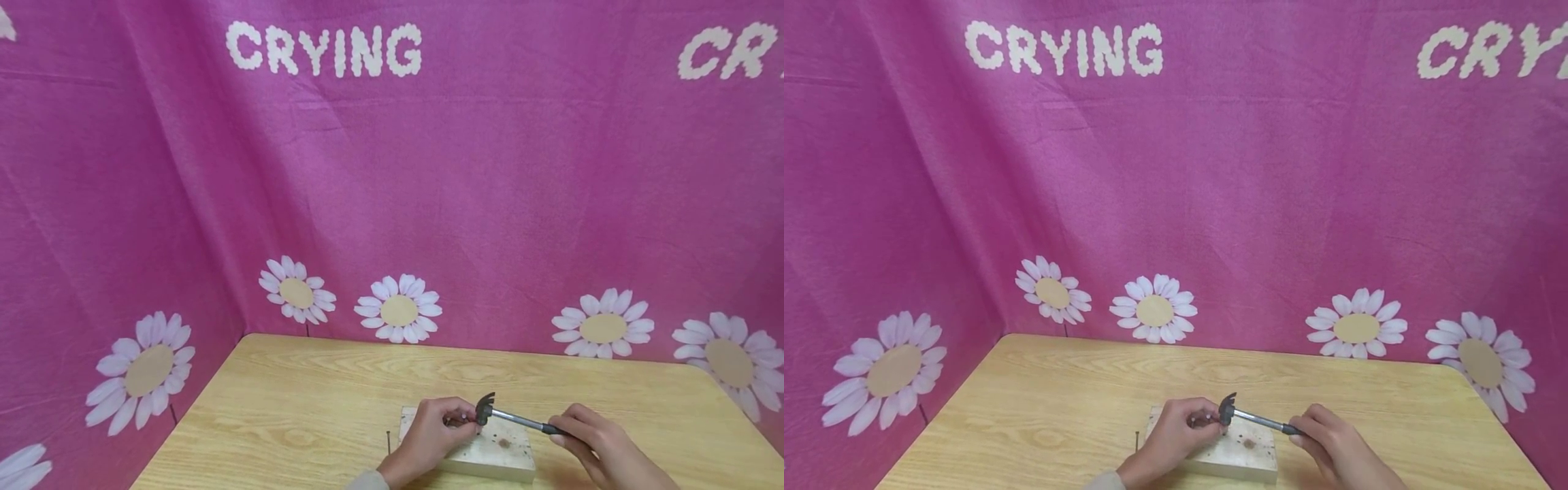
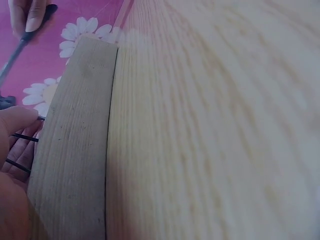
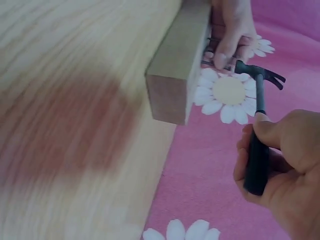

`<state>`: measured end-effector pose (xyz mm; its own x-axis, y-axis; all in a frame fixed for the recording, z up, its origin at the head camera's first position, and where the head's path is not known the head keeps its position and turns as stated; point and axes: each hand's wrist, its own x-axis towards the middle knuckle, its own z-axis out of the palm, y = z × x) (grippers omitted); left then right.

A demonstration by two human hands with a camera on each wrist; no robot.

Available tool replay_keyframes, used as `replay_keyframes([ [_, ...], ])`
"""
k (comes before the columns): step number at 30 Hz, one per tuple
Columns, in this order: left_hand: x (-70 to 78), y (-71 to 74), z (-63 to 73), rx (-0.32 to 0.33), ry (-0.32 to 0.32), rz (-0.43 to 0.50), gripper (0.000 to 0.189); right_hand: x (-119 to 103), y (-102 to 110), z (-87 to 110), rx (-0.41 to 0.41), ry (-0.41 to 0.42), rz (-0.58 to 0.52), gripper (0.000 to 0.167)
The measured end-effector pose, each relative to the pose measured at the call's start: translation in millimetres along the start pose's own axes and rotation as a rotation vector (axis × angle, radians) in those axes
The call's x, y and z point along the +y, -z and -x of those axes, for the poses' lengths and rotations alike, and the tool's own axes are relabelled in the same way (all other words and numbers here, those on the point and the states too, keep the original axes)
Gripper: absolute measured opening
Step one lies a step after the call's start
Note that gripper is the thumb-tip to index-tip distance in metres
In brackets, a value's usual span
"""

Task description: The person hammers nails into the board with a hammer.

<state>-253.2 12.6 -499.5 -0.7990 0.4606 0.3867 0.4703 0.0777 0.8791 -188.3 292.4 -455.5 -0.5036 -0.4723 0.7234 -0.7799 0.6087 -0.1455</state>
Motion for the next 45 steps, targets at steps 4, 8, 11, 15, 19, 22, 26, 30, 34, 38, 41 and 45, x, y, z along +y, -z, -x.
replay_keyframes([
  [4,-0.8,0.0,-0.6,-0.006,-0.018,-0.008,0.009,2,2,-3.7,0.098,0.041,0.000,0.040],
  [8,-1.5,0.2,-1.4,-0.009,-0.020,-0.010,0.008,3,2,-5.4,0.093,0.058,-0.011,0.041],
  [11,-1.5,0.4,-0.9,-0.002,-0.011,-0.009,0.008,4,0,-2.6,0.020,0.045,-0.016,0.028],
  [15,-2.5,0.3,-0.6,-0.004,-0.026,-0.021,0.008,5,3,-1.9,-0.015,0.032,-0.007,0.015],
  [19,-1.6,-0.4,0.2,-0.011,-0.029,-0.022,0.008,6,8,-2.6,0.019,0.043,-0.004,0.025],
  [22,0.7,-0.3,0.5,-0.012,-0.019,-0.013,0.008,7,8,-3.3,0.037,0.059,-0.016,0.033],
  [26,3.0,-0.3,0.3,-0.013,-0.008,0.007,0.008,7,8,-4.7,0.042,0.073,-0.029,0.034],
  [30,0.9,-0.7,1.2,-0.020,-0.029,0.003,0.010,6,9,-5.4,0.032,0.055,-0.024,0.029],
  [34,-0.1,3.3,5.0,-0.012,-0.034,0.001,0.019,6,12,-5.9,0.026,0.031,-0.020,0.025],
  [38,4.1,14.2,11.5,0.022,0.000,0.007,0.029,7,14,-4.4,0.022,0.017,-0.022,0.019],
  [41,7.6,25.4,14.0,0.057,0.000,-0.018,0.027,8,14,-2.6,0.022,0.008,-0.018,0.013],
  [45,8.4,41.2,14.4,0.149,-0.018,-0.091,0.016,9,13,-0.8,0.035,-0.001,-0.011,0.016],
])
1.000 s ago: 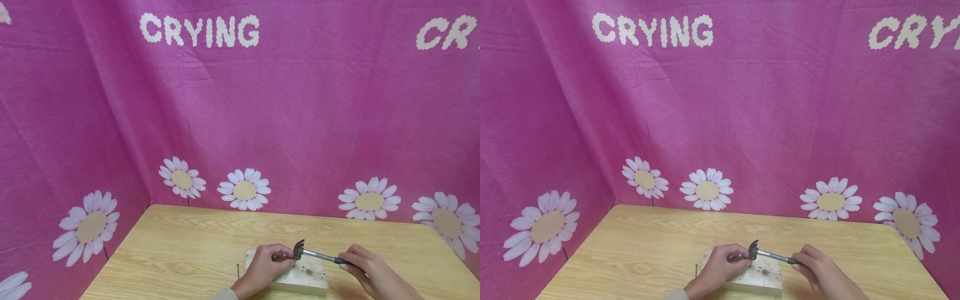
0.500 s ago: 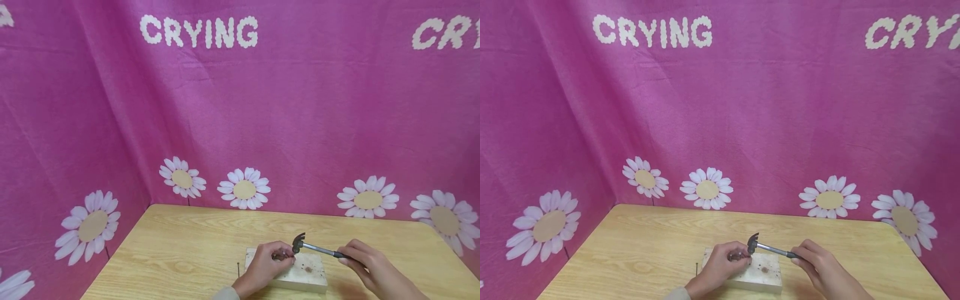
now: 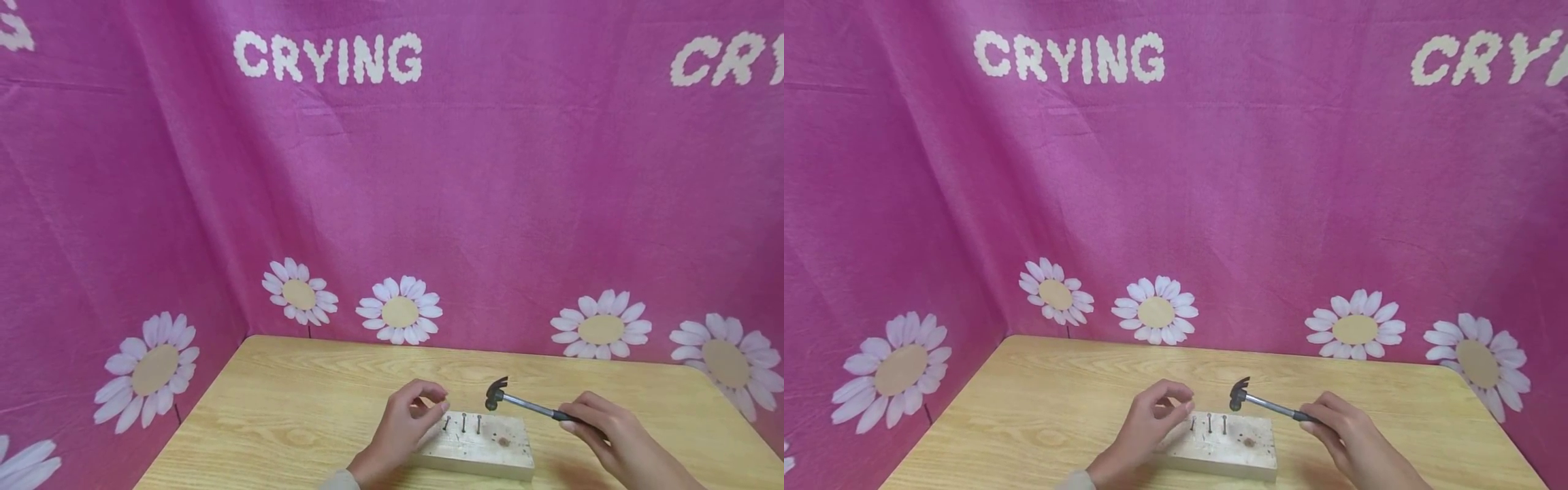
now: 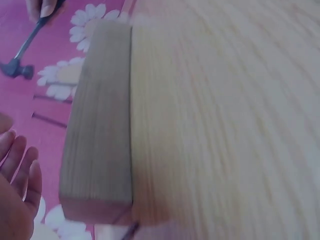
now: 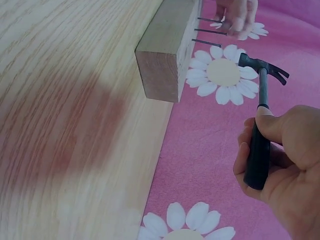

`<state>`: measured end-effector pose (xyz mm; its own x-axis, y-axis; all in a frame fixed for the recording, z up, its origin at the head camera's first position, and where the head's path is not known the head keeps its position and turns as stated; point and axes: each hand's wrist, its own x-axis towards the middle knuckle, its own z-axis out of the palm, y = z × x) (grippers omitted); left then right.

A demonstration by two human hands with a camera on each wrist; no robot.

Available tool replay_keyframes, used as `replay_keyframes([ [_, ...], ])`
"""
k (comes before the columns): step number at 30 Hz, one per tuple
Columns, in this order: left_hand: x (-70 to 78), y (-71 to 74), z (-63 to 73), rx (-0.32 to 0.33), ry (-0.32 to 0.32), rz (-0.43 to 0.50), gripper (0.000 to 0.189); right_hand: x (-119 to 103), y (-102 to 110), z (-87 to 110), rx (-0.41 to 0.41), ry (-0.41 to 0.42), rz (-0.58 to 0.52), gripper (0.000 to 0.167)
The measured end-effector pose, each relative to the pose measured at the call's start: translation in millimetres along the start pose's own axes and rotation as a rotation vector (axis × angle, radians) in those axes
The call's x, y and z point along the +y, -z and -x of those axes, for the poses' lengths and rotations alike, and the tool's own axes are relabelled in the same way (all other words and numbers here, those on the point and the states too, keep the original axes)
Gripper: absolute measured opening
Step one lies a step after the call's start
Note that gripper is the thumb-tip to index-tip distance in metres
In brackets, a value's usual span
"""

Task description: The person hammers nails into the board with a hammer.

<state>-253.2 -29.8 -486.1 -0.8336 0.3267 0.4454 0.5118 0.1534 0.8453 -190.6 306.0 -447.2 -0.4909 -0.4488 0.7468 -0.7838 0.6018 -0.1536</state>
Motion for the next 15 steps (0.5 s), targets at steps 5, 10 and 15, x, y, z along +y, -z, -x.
replay_keyframes([
  [5,-8.1,16.8,1.9,0.113,0.008,-0.088,0.004,3,0,3.0,0.012,-0.007,0.024,0.022],
  [10,-16.5,34.4,11.4,0.119,0.053,-0.188,0.005,4,-1,6.8,0.000,-0.031,0.044,0.010],
  [15,-22.2,49.8,18.3,0.104,0.082,-0.285,0.005,6,1,12.1,-0.017,-0.062,0.057,0.009],
])
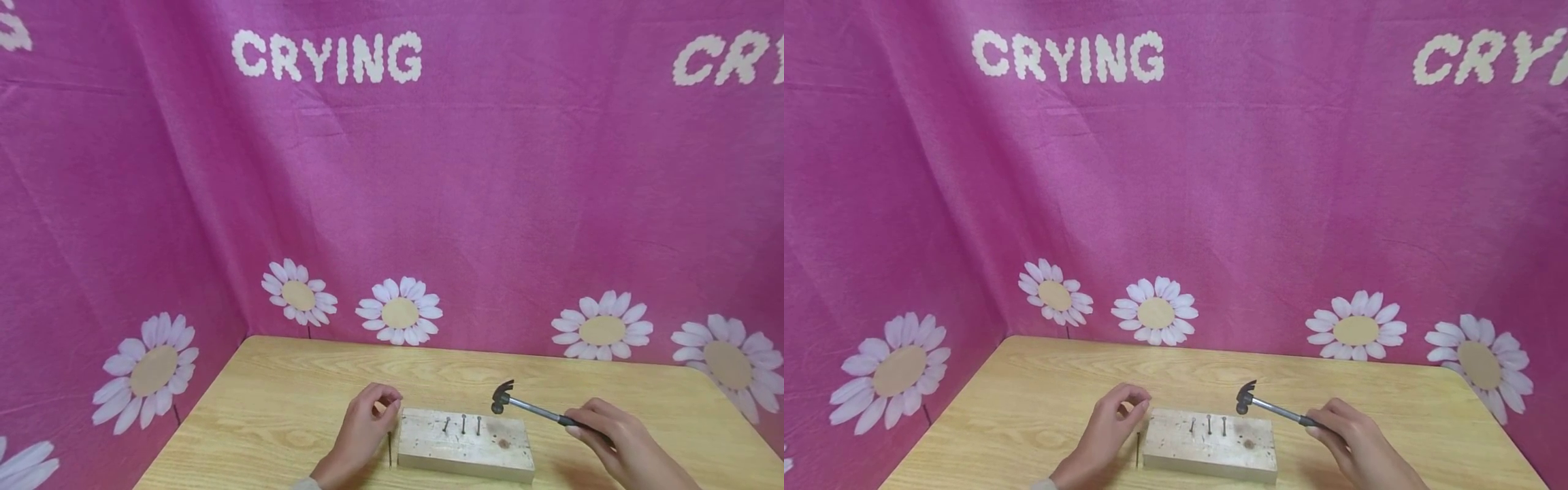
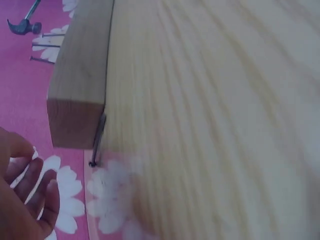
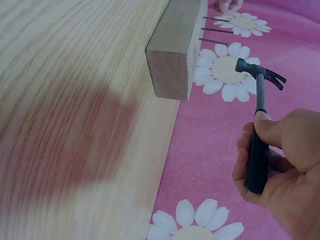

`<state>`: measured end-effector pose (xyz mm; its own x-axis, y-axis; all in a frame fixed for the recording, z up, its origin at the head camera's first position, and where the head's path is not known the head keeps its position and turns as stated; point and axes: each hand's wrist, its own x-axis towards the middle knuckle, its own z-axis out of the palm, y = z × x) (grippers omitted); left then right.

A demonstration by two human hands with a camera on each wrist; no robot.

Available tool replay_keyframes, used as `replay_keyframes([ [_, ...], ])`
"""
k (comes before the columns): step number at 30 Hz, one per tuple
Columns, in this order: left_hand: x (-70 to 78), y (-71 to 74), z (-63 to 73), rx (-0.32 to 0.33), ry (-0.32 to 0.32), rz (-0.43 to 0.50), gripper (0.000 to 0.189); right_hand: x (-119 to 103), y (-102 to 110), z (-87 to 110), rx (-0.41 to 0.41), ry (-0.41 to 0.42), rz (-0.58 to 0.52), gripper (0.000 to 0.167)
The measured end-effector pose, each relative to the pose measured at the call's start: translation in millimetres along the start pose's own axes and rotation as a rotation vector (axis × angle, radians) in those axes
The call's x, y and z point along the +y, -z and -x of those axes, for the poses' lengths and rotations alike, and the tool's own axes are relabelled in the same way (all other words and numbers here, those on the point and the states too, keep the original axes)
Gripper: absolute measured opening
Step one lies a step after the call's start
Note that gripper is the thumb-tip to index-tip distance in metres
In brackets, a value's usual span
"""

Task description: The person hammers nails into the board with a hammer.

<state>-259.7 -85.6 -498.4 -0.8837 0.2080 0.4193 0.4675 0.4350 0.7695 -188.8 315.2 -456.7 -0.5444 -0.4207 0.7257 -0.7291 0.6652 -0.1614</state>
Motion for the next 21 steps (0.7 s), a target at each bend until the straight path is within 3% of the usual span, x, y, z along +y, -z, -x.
replay_keyframes([
  [6,-4.0,8.9,2.6,-0.008,0.063,-0.126,0.005,4,2,4.9,-0.013,-0.013,0.012,0.012],
  [13,0.5,14.0,11.8,-0.066,0.121,-0.186,0.007,4,-2,4.4,-0.001,0.012,0.007,0.009],
  [21,3.7,16.7,19.1,-0.140,0.181,-0.272,0.031,4,-4,4.8,0.000,0.007,0.007,0.008],
])
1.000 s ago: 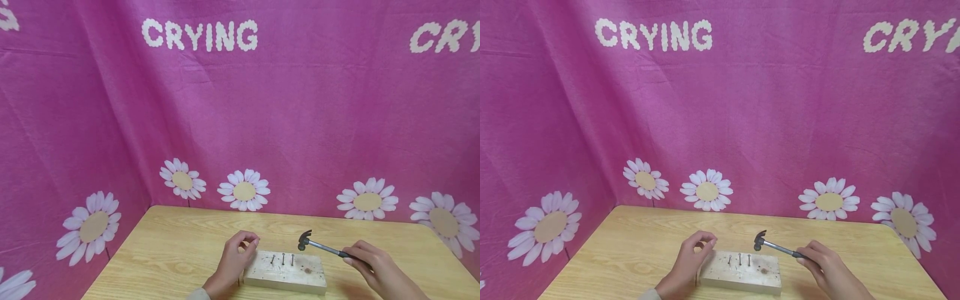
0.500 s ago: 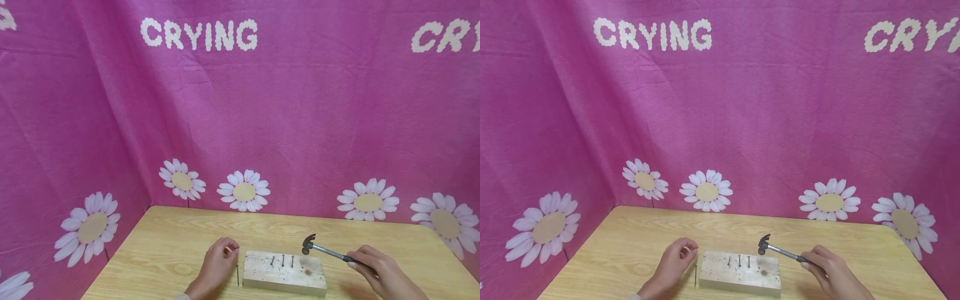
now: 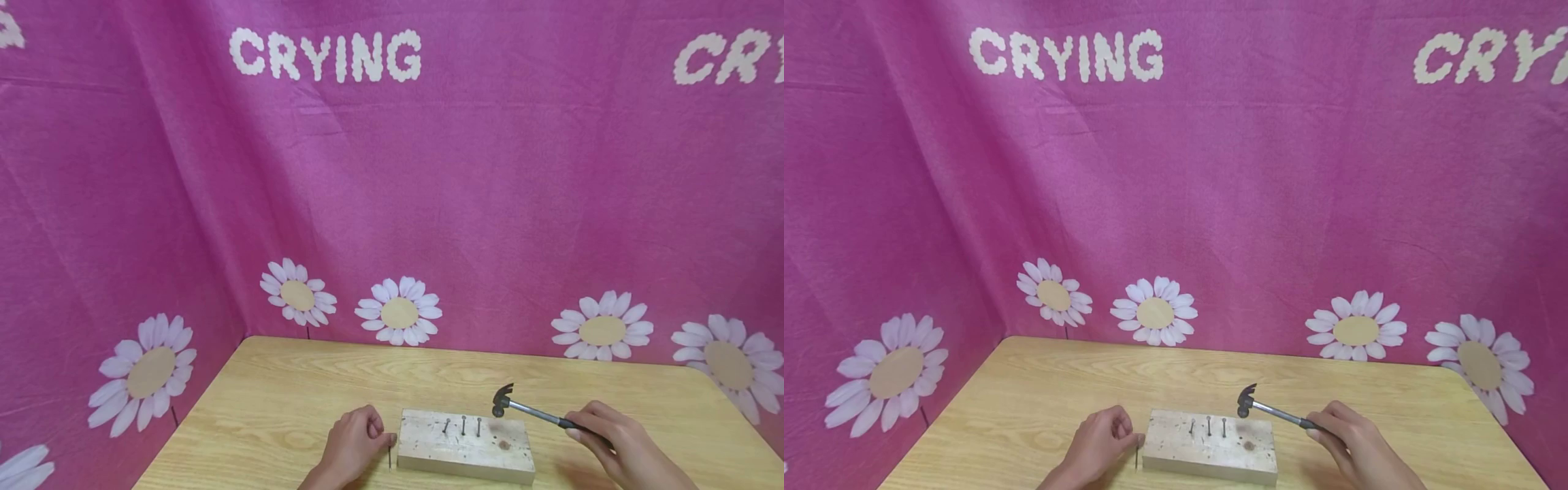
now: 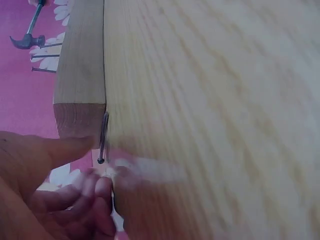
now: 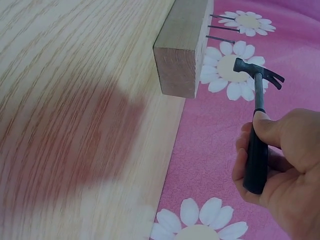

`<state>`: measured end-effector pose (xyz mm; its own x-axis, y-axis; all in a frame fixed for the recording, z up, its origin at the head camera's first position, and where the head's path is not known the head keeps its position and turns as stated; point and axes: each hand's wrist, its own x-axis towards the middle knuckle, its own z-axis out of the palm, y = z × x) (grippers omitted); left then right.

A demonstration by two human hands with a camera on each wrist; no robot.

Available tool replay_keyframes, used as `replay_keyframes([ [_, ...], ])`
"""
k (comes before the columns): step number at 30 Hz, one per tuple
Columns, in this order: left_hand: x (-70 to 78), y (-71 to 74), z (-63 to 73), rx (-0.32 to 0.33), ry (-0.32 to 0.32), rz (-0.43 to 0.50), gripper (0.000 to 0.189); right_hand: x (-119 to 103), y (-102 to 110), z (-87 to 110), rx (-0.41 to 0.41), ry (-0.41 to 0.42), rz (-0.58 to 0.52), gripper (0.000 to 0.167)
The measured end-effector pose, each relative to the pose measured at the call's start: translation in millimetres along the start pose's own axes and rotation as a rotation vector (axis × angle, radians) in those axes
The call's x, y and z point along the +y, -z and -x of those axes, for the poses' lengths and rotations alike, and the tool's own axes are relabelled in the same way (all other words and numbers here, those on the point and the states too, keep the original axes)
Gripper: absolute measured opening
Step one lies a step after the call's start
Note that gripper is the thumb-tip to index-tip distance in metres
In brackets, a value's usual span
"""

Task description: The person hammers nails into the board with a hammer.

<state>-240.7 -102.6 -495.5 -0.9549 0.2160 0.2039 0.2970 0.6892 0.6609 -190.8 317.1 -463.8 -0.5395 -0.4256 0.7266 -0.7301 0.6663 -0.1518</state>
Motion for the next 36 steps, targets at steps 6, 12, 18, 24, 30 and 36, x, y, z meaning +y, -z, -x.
replay_keyframes([
  [6,4.1,5.8,-0.7,-0.100,0.039,-0.077,0.031,1,-2,1.8,-0.014,-0.007,-0.014,0.009],
  [12,14.2,14.3,-1.1,-0.255,0.127,-0.074,0.031,1,-3,2.9,-0.025,-0.027,-0.016,0.011],
  [18,15.4,19.4,3.8,-0.285,0.134,-0.032,0.026,-1,1,1.0,-0.153,-0.155,-0.054,0.018],
  [24,10.4,31.2,2.8,-0.257,-0.005,0.200,0.012,2,12,-5.0,-0.463,-0.516,-0.272,0.016],
  [30,14.0,39.9,-4.2,-0.202,-0.103,0.288,0.009,8,16,-6.8,-0.537,-0.602,-0.512,0.026],
  [36,24.7,36.8,-11.8,-0.168,-0.095,0.433,0.008,10,20,-6.8,-0.574,-0.636,-0.635,0.032],
])
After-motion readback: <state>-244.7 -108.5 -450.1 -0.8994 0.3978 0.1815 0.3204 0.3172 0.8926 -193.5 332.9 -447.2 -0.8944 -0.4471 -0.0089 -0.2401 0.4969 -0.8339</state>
